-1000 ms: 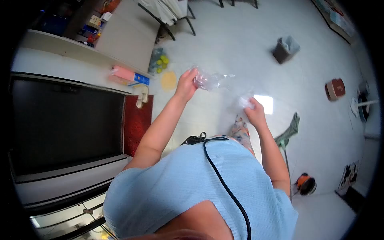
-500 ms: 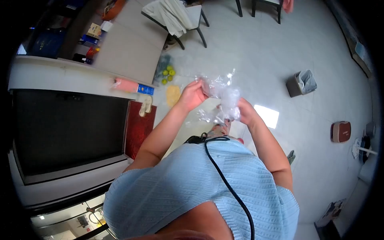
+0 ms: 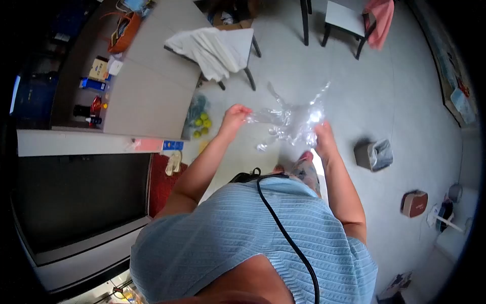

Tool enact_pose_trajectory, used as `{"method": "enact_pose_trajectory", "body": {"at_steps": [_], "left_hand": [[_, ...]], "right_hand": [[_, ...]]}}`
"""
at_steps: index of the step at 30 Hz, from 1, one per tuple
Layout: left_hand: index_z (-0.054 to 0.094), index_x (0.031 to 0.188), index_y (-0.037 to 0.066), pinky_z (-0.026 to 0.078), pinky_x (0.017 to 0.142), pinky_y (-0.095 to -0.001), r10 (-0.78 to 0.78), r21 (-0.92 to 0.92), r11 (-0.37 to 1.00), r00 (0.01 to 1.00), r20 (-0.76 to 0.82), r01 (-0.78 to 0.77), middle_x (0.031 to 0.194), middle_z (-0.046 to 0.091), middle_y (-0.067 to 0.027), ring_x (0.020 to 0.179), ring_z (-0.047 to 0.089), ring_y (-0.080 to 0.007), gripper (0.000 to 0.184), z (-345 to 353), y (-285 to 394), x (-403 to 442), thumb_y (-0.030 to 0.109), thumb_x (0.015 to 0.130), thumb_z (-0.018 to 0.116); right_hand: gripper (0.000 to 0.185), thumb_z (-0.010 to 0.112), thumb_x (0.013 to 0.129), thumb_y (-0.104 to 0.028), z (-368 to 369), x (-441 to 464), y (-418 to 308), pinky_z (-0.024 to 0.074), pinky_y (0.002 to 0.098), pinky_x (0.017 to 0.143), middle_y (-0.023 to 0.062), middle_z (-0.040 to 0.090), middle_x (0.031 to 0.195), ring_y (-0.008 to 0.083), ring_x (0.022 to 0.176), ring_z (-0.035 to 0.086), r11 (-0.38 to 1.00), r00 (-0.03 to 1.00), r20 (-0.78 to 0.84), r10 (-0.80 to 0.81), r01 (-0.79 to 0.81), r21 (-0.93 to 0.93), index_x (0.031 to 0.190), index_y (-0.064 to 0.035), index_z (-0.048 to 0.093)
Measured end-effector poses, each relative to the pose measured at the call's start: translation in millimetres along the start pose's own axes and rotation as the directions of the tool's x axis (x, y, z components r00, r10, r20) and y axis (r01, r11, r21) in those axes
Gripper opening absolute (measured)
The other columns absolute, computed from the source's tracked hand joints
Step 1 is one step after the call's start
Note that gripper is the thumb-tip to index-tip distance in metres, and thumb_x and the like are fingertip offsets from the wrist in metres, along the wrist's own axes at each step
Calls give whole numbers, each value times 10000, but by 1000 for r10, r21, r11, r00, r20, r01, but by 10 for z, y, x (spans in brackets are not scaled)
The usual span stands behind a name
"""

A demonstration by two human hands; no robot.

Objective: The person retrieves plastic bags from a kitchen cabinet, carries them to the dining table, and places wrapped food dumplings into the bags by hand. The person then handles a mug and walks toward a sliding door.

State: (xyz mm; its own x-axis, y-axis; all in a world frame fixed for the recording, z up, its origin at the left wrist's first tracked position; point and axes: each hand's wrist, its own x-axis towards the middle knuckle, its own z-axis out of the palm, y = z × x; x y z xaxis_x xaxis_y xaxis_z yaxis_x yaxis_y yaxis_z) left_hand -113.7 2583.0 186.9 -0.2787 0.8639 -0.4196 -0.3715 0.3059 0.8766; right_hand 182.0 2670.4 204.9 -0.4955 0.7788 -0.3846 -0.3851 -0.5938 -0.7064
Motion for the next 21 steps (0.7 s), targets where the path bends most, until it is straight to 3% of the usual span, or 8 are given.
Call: {"method": "enact_pose_trajectory", "body": {"at_steps": [2, 3, 5, 9, 11, 15, 19, 21], "left_hand": [[579, 995, 23, 465, 779, -284, 412, 374, 800, 883, 224, -469, 978, 607, -54, 867, 579, -151, 203, 218, 230, 384, 35, 803, 516], [579, 995, 23, 465, 779, -284, 421, 379, 794, 880, 219, -475, 978, 607, -54, 867, 579, -151, 203, 347, 375, 605, 35, 803, 516], [592, 1057, 25, 463, 759, -265, -98, 558, 808, 892, 442, -188, 946, 629, -48, 867, 580, -128, 273, 719, 741, 991, 117, 801, 570], [617, 949, 34, 463, 664, -262, 1, 727, 581, 893, 450, -367, 817, 625, -45, 752, 575, -115, 206, 982, 1038, 1807, 184, 807, 614], [617, 881, 41, 444, 583, -259, 99, 622, 763, 983, 156, -176, 721, 598, -21, 644, 551, -100, 173, 971, 1247, 2299, 202, 818, 619], [587, 814, 60, 372, 493, -214, 240, 326, 929, 954, -178, -173, 617, 503, 29, 549, 461, -56, 162, 637, 1637, 3139, 217, 840, 617], [563, 784, 81, 354, 480, -204, 369, 376, 895, 871, -325, -239, 606, 468, 39, 521, 425, -51, 169, 170, 2044, 3845, 228, 846, 618], [524, 775, 72, 357, 481, -222, 228, 144, 972, 902, -367, -187, 599, 454, 47, 536, 426, -47, 168, -106, 2275, 4216, 198, 868, 587]], "right_hand": [[342, 493, 750, -26, -14, 444, -108, 492, 295, 747, 81, 609, 957, 177, 866, 600, 995, 999, 52, -15, 20, -101, 1087, -3, 547], [361, 476, 747, 2, -25, 702, -169, 482, 278, 753, 72, 610, 956, 160, 862, 594, 979, 995, 94, -16, 35, -200, 1101, -1, 545], [386, 469, 742, 25, 82, 1177, -400, 471, 261, 757, 64, 612, 966, 142, 859, 587, 975, 994, 104, 22, 2, -220, 1121, 6, 539], [380, 467, 736, 26, 185, 2070, -886, 483, 272, 749, 66, 609, 958, 152, 847, 591, 975, 984, 174, -42, 78, -208, 1109, 4, 537], [330, 463, 745, 10, 75, 2616, -1199, 503, 301, 713, 70, 600, 922, 174, 811, 597, 1000, 1000, -2, -11, 11, -26, 1067, -8, 533], [226, 480, 800, -57, -32, 3620, -1796, 518, 330, 665, 80, 589, 904, 196, 780, 600, 997, 997, -63, -36, 41, 72, 1018, -36, 532], [198, 476, 818, -53, -94, 4681, -2151, 513, 318, 698, 66, 587, 898, 193, 787, 597, 979, 985, -146, -93, 118, 169, 1006, -37, 537], [194, 479, 820, -45, 23, 5088, -2393, 506, 311, 719, 56, 583, 891, 183, 798, 591, 977, 981, -147, -130, 152, 148, 1006, -40, 535]]}}
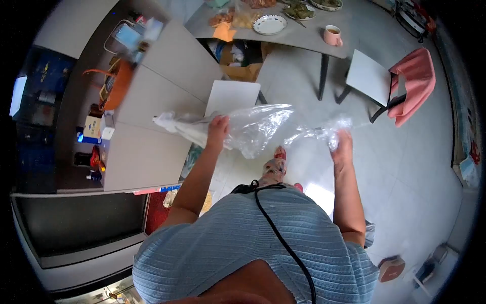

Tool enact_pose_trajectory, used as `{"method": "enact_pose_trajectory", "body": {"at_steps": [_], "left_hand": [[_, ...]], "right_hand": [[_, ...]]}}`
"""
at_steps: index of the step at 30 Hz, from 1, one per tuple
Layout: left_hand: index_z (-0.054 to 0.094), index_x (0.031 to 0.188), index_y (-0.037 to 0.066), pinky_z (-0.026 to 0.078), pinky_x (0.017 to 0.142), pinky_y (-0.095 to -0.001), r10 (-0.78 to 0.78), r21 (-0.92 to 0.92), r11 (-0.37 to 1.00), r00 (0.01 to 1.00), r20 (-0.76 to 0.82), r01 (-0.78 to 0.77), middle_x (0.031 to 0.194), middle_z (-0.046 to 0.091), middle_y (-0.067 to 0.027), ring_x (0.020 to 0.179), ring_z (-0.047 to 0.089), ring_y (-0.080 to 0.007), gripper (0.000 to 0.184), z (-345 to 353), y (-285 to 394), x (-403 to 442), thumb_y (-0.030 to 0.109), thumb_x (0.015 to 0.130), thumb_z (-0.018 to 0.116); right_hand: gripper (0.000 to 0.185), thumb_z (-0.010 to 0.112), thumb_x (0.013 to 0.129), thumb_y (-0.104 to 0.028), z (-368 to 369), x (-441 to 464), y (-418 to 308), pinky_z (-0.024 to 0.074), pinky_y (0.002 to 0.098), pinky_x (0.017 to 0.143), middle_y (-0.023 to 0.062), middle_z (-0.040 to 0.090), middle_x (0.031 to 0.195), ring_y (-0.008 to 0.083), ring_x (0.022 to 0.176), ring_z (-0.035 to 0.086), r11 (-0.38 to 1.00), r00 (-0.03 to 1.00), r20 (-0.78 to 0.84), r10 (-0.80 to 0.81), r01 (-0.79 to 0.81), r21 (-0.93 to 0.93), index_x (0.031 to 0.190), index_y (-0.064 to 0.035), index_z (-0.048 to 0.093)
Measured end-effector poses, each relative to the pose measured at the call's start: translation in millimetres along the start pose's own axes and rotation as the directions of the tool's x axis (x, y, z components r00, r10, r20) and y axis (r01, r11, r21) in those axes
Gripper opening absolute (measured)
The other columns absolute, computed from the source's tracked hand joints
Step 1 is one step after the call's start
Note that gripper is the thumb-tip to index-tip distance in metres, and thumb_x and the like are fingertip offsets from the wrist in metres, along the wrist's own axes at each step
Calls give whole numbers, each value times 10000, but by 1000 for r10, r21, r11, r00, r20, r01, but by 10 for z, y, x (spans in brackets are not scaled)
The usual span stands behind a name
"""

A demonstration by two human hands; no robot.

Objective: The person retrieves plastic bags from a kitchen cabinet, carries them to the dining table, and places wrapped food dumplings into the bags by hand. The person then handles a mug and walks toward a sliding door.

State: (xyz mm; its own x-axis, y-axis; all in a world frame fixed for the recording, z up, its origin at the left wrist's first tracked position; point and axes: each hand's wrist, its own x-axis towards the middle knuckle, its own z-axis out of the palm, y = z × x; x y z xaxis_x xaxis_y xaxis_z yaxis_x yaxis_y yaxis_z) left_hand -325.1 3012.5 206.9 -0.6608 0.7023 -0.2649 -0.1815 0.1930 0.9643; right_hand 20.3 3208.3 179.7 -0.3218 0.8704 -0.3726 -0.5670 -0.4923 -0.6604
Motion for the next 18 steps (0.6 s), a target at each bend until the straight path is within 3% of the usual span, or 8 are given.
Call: {"method": "enact_pose_trajectory", "body": {"at_steps": [1, 2, 5, 8, 11, 13, 16, 18], "left_hand": [[518, 823, 73, 340, 463, -206, -4, -34, 999, 996, -84, 1, 638, 540, 16, 518, 408, -52, 120, 33, 17, 223, 170, 876, 564], [518, 823, 73, 340, 463, -206, -3, -40, 999, 997, -74, 0, 638, 540, 16, 518, 408, -52, 120, 24, 13, 392, 170, 876, 564], [503, 882, 76, 340, 470, -198, -87, -27, 996, 991, 104, 90, 772, 635, -43, 530, 408, -47, 93, 190, 126, 1029, 158, 882, 548], [521, 941, 65, 353, 513, -210, -52, 51, 998, 972, 231, 41, 835, 640, -42, 584, 425, -60, 135, 631, 426, 1676, 167, 861, 557], [508, 1021, 46, 416, 597, -211, -12, 72, 997, 931, 364, -15, 932, 644, -65, 695, 526, -75, 190, 1120, 793, 2280, 149, 870, 558], [483, 1069, 34, 460, 731, -236, 193, -173, 975, 906, 377, -136, 1032, 624, -92, 867, 580, -115, 227, 1554, 1036, 2692, 122, 873, 558], [473, 1098, 28, 464, 829, -275, 263, -221, 958, 859, 438, -181, 1087, 601, -109, 989, 571, -156, 249, 2208, 1607, 3154, 83, 869, 553], [473, 1102, 28, 464, 831, -281, 334, -303, 930, 823, 461, -208, 1078, 604, -115, 980, 571, -159, 253, 2742, 1943, 3531, 76, 867, 550]], "right_hand": [[198, 486, 820, -44, -2, 204, -55, 504, 311, 721, 54, 580, 889, 179, 799, 588, 1000, 1000, 13, 4, -4, -29, 1013, -42, 533], [202, 492, 821, -42, 10, 346, -102, 501, 311, 722, 52, 578, 888, 176, 801, 586, 998, 999, 31, -6, 8, -56, 1019, -44, 530], [210, 498, 834, -50, 169, 823, -178, 494, 311, 728, 52, 576, 888, 173, 808, 581, 995, 1000, -30, -1, -2, -102, 1042, -39, 518], [219, 486, 846, -44, 339, 1268, -227, 487, 308, 737, 51, 575, 896, 171, 815, 574, 989, 998, -59, -12, 3, -150, 1063, -33, 512], [239, 472, 853, -35, 391, 1538, -317, 491, 308, 736, 55, 578, 913, 170, 814, 573, 982, 998, -65, -25, 12, -186, 1089, -30, 509], [239, 472, 853, -35, 385, 1745, -473, 492, 307, 736, 56, 579, 916, 170, 811, 574, 985, 995, -93, -40, 24, -169, 1088, -29, 509], [240, 468, 855, -34, 284, 2070, -725, 494, 304, 736, 63, 587, 938, 170, 816, 579, 987, 991, -116, -72, 54, -152, 1091, -25, 506], [237, 470, 849, -37, 227, 2370, -957, 495, 306, 740, 69, 593, 958, 171, 841, 586, 985, 988, -121, -97, 78, -151, 1082, -22, 512]]}}
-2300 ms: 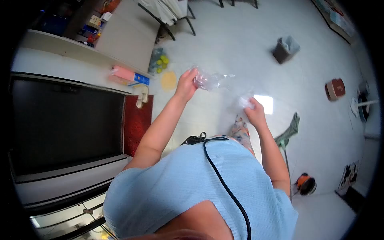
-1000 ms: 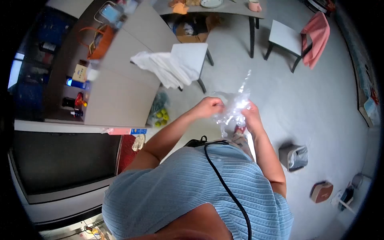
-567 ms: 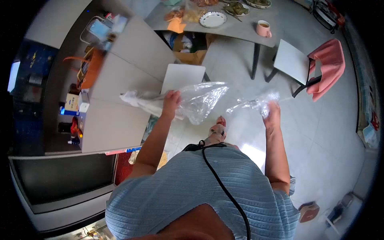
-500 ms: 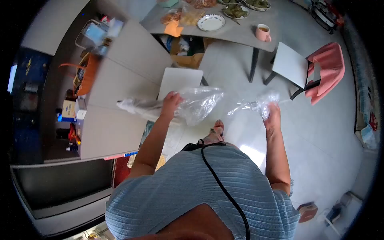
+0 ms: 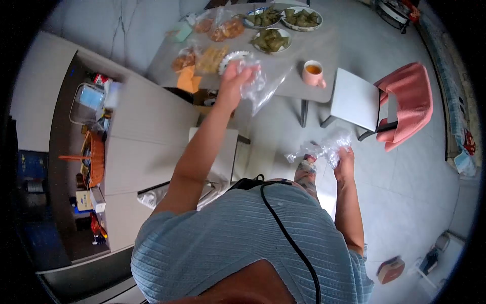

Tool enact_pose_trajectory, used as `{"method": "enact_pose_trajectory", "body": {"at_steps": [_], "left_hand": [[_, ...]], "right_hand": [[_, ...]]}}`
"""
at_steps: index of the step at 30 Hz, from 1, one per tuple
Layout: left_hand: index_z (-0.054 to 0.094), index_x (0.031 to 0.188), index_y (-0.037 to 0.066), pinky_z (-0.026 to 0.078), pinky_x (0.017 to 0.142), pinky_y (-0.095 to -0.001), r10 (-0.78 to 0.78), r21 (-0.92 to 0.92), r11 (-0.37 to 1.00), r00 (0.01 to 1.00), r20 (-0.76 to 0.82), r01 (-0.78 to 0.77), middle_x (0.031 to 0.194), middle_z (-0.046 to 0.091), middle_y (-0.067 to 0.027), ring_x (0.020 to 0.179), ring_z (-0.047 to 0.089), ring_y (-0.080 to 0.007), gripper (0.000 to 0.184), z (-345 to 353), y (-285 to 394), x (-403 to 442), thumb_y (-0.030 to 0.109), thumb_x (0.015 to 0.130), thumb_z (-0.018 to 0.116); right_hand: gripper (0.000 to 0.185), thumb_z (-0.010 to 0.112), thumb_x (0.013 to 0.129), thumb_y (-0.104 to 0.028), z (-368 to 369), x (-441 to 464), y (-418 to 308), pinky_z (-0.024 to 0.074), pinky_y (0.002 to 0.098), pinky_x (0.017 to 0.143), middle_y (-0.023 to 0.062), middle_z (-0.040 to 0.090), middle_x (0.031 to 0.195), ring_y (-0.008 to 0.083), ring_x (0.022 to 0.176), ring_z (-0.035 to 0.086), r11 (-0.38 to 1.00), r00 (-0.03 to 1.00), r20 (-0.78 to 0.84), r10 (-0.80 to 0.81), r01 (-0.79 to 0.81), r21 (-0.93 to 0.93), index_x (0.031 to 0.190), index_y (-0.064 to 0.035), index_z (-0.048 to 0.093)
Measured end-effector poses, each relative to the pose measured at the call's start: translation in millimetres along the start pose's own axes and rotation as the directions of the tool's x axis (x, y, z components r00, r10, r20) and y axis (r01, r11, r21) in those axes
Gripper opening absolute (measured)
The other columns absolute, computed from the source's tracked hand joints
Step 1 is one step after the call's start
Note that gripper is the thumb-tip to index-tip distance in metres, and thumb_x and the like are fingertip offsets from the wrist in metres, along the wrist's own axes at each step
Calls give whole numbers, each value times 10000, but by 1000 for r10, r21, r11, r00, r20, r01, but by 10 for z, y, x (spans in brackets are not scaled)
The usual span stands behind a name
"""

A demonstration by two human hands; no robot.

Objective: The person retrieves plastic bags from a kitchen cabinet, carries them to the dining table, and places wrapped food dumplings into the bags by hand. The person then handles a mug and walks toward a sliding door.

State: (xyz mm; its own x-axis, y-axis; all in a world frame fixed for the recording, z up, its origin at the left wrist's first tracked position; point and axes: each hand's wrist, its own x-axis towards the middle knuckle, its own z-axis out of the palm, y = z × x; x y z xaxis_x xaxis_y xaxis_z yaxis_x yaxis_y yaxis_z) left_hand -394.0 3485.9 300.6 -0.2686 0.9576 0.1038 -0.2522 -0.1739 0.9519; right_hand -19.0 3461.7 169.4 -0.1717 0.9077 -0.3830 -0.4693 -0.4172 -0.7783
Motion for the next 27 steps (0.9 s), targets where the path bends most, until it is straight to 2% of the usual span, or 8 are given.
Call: {"method": "enact_pose_trajectory", "body": {"at_steps": [8, 15, 17, 19, 22, 23, 25, 27], "left_hand": [[462, 1060, 19, 496, 731, -275, 151, -141, 979, 988, 30, -145, 984, 629, -113, 839, 610, -158, 227, 981, -681, 2369, 20, 847, 539], [500, 1002, -12, 517, 603, -271, -153, 156, 961, 907, -392, 229, 941, 636, -114, 710, 641, -206, 257, 852, -2393, 3423, -9, 767, 602], [501, 1007, -22, 522, 606, -291, -190, 294, 892, 876, -443, 343, 919, 643, -123, 690, 645, -227, 292, 695, -2710, 3396, 15, 747, 630], [523, 994, -17, 516, 670, -333, -263, 831, 370, 905, -334, 414, 905, 646, -150, 753, 647, -263, 313, 526, -2829, 3368, 67, 726, 661], [557, 993, 4, 494, 741, -345, -68, 877, 251, 911, -406, 409, 932, 639, -170, 829, 634, -275, 335, 413, -2959, 3154, 182, 735, 677], [557, 993, 4, 494, 741, -345, -72, 877, 247, 910, -408, 412, 932, 639, -170, 829, 634, -275, 335, 428, -2834, 3063, 182, 735, 677], [576, 1014, 31, 485, 762, -326, -99, 797, 580, 985, -140, 171, 957, 646, -119, 886, 628, -232, 298, 618, -2260, 2771, 241, 811, 635], [539, 1173, 52, 448, 833, -299, -387, 416, 865, 900, 199, 280, 1070, 609, -56, 992, 566, -166, 367, 807, -1692, 2421, 306, 908, 520]], "right_hand": [[289, 468, 805, -16, -244, 1109, -853, 494, 306, 757, 60, 609, 950, 173, 841, 600, 999, 993, 120, 24, -29, 41, 1087, -29, 534], [307, 510, 804, -59, -250, 1759, -1256, 492, 313, 772, 51, 610, 969, 167, 863, 602, 996, 986, 138, 91, -92, 2, 1110, -39, 532], [319, 537, 804, -60, -282, 1862, -1220, 490, 313, 780, 60, 614, 986, 173, 875, 604, 991, 976, 178, 127, -132, 16, 1121, -25, 528], [323, 537, 805, -62, -196, 1960, -1205, 488, 313, 786, 64, 612, 992, 173, 882, 602, 986, 974, 166, 156, -163, 26, 1125, -21, 524], [330, 534, 810, -60, 64, 2019, -1207, 480, 307, 798, 74, 607, 1006, 174, 896, 596, 980, 970, 154, 186, -194, 35, 1136, -13, 512], [333, 530, 810, -54, 194, 2051, -1223, 477, 304, 797, 75, 606, 1008, 176, 898, 594, 979, 968, 153, 197, -202, 16, 1140, -10, 508], [338, 531, 817, -46, 453, 2140, -1222, 468, 290, 791, 72, 604, 999, 166, 906, 589, 978, 960, 188, 209, -205, -40, 1151, -7, 505], [360, 545, 813, -44, 738, 2195, -1145, 467, 287, 787, 66, 601, 988, 157, 908, 583, 975, 954, 226, 197, -167, -146, 1169, -15, 501]]}}
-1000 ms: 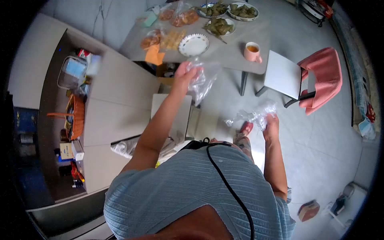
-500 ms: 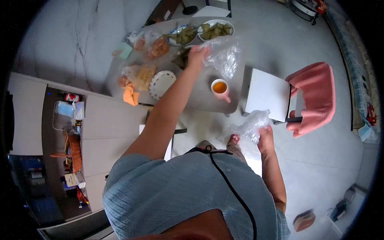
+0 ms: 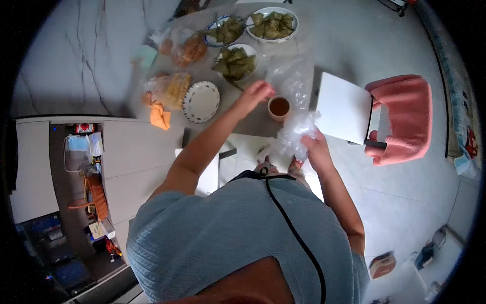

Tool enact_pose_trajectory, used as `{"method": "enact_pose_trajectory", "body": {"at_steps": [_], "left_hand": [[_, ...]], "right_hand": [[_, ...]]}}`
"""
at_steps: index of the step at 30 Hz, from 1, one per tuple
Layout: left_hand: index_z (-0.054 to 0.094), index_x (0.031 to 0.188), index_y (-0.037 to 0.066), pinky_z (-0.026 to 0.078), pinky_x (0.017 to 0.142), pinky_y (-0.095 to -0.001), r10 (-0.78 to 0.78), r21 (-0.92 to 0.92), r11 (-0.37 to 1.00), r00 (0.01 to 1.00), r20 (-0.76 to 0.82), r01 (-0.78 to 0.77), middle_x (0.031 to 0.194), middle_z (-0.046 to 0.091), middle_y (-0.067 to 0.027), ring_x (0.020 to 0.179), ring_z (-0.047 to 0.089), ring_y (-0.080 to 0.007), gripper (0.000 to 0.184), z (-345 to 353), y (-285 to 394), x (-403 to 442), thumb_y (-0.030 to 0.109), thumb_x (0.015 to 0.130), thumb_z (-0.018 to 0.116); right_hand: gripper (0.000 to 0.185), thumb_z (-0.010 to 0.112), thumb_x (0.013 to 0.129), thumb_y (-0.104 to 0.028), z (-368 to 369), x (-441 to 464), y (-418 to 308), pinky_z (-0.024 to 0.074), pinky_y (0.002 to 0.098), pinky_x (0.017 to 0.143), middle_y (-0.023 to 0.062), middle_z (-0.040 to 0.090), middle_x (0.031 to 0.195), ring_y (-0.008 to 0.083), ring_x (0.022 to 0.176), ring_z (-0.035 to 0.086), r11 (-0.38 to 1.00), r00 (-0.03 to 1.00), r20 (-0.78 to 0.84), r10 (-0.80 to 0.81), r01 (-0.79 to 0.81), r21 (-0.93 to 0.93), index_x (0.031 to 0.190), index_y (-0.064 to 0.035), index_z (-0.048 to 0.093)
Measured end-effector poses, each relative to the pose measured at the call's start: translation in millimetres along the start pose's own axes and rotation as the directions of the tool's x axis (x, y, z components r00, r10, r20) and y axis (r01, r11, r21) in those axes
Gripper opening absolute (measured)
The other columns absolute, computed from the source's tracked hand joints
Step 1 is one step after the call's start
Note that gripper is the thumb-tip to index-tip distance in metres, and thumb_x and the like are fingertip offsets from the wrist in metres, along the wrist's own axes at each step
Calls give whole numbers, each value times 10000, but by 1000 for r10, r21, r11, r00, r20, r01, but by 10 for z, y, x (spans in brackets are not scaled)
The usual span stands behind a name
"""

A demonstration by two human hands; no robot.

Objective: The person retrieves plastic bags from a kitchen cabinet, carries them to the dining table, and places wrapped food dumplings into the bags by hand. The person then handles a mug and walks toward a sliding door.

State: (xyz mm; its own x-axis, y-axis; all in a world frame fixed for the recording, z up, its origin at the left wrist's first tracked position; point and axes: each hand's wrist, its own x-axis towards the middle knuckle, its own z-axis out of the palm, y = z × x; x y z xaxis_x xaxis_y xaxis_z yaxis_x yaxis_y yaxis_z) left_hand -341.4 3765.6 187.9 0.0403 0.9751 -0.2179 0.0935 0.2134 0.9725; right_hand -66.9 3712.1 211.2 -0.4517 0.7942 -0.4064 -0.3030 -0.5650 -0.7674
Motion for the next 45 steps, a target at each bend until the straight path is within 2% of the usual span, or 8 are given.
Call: {"method": "enact_pose_trajectory", "body": {"at_steps": [5, 14, 19, 25, 28, 37, 39, 45], "left_hand": [[549, 1101, 63, 447, 812, -294, -45, -54, 997, 964, 261, 61, 1013, 595, -27, 953, 555, -141, 272, -105, 364, -873, 255, 909, 545], [527, 1074, 82, 473, 858, -401, -185, -847, 448, 897, -401, -286, 992, 603, -67, 950, 585, -244, 264, -1658, -1224, -1373, 267, 907, 436], [524, 992, 91, 479, 762, -312, -315, -728, 588, 729, -608, -353, 981, 555, -48, 847, 557, -170, 175, -2063, -1209, -1714, 224, 883, 491], [517, 1056, 64, 509, 690, -359, -439, -630, 767, 617, -653, -120, 989, 562, -57, 854, 573, -186, 203, -2276, -1062, -1654, 161, 879, 492], [533, 1045, 68, 518, 681, -387, -452, -702, 682, 638, -623, -203, 1002, 567, -69, 886, 586, -221, 203, -2284, -836, -1625, 176, 883, 477], [541, 1143, 82, 524, 720, -387, -396, -937, 330, 883, -251, -118, 1081, 580, -92, 943, 583, -252, 284, -2413, -1133, -1446, 219, 903, 478], [548, 1146, 99, 530, 742, -372, 22, -979, 96, 983, 182, 179, 1104, 579, -87, 955, 583, -251, 290, -2319, -1116, -1478, 255, 916, 467], [511, 1185, 82, 534, 772, -407, -347, -832, 451, 922, 170, 323, 1115, 574, -121, 933, 598, -282, 360, -1708, -1477, -1266, 320, 926, 438]], "right_hand": [[450, 588, 794, -38, 568, 362, 305, 464, 276, 779, 58, 581, 980, 136, 919, 558, 957, 971, 239, 10, 60, -283, 1231, -48, 483], [315, 528, 805, -36, 988, 800, 815, 482, 301, 772, 82, 597, 999, 188, 891, 587, 916, 987, 153, 56, 9, -400, 1119, -26, 559], [438, 691, 748, -84, 1243, 824, 711, 484, 310, 781, 74, 602, 1002, 229, 929, 595, 933, 954, 102, 283, -299, 199, 1141, -28, 505], [663, 735, 712, -102, 1189, 1147, 1053, 405, 394, 926, 83, 461, 1245, 266, 1138, 471, 959, 979, 162, 123, -75, -275, 1273, -113, 382], [674, 719, 716, -50, 1514, 1043, 834, 419, 396, 926, 59, 442, 1253, 244, 1155, 454, 735, 853, 233, 467, -521, 434, 1283, -101, 358], [573, 634, 806, -151, 1615, 1061, 859, 399, 503, 969, 87, 406, 1326, 248, 1235, 381, 860, 919, 394, 12, 192, -473, 1303, -94, 354], [494, 451, 886, -374, 1712, 1081, 815, 255, 564, 1042, 75, 411, 1338, 292, 1276, 344, 870, 936, 219, 275, -339, 357, 1321, -155, 370], [671, 483, 861, -422, 1649, 1251, 995, 198, 661, 1012, 144, 279, 1404, 355, 1295, 281, 877, 942, 55, 331, -329, 350, 1383, -99, 212]]}}
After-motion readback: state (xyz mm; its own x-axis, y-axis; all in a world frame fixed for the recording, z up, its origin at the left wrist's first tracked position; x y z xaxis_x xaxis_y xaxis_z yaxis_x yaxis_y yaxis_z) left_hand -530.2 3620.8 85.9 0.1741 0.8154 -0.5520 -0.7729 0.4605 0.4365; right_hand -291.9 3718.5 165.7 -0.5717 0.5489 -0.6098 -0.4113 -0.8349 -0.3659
